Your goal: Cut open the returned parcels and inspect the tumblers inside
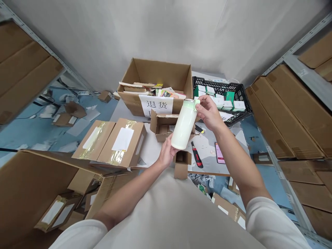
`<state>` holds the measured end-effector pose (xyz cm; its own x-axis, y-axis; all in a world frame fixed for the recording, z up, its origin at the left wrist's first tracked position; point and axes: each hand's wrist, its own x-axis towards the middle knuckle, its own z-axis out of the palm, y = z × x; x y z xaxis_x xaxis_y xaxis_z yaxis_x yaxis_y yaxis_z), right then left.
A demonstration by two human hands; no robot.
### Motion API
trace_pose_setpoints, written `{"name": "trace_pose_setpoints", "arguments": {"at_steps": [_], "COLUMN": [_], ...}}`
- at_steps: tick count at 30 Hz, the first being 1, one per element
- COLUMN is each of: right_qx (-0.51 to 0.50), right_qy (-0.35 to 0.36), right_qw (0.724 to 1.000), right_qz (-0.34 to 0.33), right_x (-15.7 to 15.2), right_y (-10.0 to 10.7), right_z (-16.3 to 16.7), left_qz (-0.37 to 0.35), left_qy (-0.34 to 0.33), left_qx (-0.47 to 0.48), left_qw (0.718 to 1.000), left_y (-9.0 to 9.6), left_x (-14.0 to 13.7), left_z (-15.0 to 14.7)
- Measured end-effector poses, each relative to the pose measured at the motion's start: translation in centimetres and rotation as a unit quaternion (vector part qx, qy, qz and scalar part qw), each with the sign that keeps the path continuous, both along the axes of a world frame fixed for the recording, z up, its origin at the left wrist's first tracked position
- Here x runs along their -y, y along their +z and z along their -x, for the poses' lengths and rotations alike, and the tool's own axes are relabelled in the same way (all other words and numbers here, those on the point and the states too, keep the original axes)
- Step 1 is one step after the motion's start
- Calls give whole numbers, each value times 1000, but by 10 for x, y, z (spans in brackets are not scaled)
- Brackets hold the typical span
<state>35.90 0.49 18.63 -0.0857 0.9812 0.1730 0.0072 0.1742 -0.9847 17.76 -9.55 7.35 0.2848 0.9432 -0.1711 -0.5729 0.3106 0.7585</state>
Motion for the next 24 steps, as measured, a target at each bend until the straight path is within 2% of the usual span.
{"name": "trace_pose_setpoints", "arguments": {"at_steps": [4,6,9,13,18,24], "right_qx": [36,71,102,88,26,45], "right_qy": [-33,-36,-9,38,36,12], "right_qw": [999,995,991,993,998,997], "right_qz": [-25,-54,-84,-63,-48,-54], "right_x": [0,2,5,10,10,4], "right_y": [-5,-4,3,13,6,-4], "right_z": [-3,-6,-9,-9,-5,-9], "left_qz": [-73,-87,-71,-13,15,-29], "left_qy": [33,37,7,-66,-39,-10], "left_qx": [-45,-67,-47,2,9,-1], "left_qw": [996,993,996,998,999,1000], "left_y": [-5,-5,-3,2,5,0], "left_x": [0,1,2,4,5,5], "left_z": [-2,-2,1,4,3,4]}}
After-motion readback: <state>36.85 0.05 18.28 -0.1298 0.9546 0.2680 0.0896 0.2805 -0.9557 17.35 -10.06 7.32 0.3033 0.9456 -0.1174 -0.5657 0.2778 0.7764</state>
